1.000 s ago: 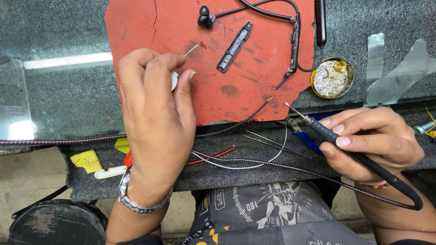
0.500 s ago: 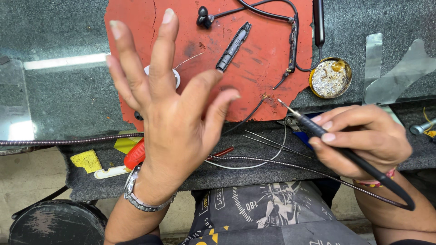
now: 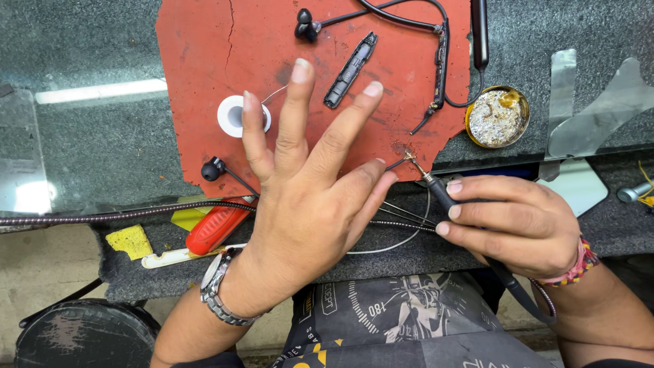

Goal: The person solders a wire connection on a disassembled neckband earphone at a workbench. They hold the wire and component steady with one hand while applying a soldering iron, periodically dipping the iron tip into a flux tin and repositioning the wire as they work.

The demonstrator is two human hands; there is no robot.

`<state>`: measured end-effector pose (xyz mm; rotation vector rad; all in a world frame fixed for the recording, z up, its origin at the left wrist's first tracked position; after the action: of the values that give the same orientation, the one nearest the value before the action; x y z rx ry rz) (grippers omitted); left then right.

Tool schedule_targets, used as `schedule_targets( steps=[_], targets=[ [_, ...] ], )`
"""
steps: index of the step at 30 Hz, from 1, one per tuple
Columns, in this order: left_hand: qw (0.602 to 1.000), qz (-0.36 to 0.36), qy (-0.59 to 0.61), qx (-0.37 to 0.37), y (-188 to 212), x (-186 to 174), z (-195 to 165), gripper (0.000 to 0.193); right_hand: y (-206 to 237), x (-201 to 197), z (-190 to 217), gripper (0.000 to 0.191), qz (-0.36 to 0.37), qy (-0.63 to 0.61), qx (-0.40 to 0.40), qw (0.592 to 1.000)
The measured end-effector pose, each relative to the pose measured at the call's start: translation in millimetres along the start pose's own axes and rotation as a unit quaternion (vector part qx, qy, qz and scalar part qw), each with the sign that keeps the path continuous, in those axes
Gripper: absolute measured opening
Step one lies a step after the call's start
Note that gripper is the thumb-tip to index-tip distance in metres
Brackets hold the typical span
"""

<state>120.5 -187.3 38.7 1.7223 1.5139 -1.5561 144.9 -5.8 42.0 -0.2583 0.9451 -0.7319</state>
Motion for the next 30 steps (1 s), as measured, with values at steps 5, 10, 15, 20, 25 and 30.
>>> schedule_targets(
  steps=[5,10,15,20,25,30],
  targets=[
    [1.000,-0.022,-0.007,0.008,3.0,-0.4,-2.9,0.013,2.7,0.7,0.8,0.022,0.011,0.002,0.009,1.000],
    [0.999,-0.034,0.006,0.006,2.9,-0.1,-2.1,0.010,5.6,-1.0,-0.8,0.019,-0.008,0.001,0.011,1.000],
    [0.999,-0.038,0.010,0.008,3.3,1.6,-1.3,0.011,14.4,-9.4,-7.4,0.022,-0.077,-0.036,0.074,0.994],
    [0.999,-0.036,0.008,0.013,7.2,3.1,-0.4,0.012,29.1,-23.1,-31.7,0.018,-0.188,-0.126,0.155,0.962],
    [0.999,-0.037,0.007,0.011,7.0,3.8,-0.4,0.012,37.1,-26.5,-40.4,0.018,-0.216,-0.146,0.205,0.943],
    [0.999,-0.035,0.008,0.005,5.6,1.5,0.8,0.013,38.5,-19.9,-38.7,0.019,-0.211,-0.125,0.235,0.941]
  ],
)
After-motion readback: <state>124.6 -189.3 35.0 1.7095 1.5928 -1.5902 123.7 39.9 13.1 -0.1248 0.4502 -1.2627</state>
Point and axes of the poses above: each hand's wrist, its own y-axis away from the middle knuckle, its own x-axis out of the palm, z = x × y, the point moved 9 cm from there along -y, towards the middle knuckle, and after that the axes turned 12 degrees about -y, right-handed, at the moved point
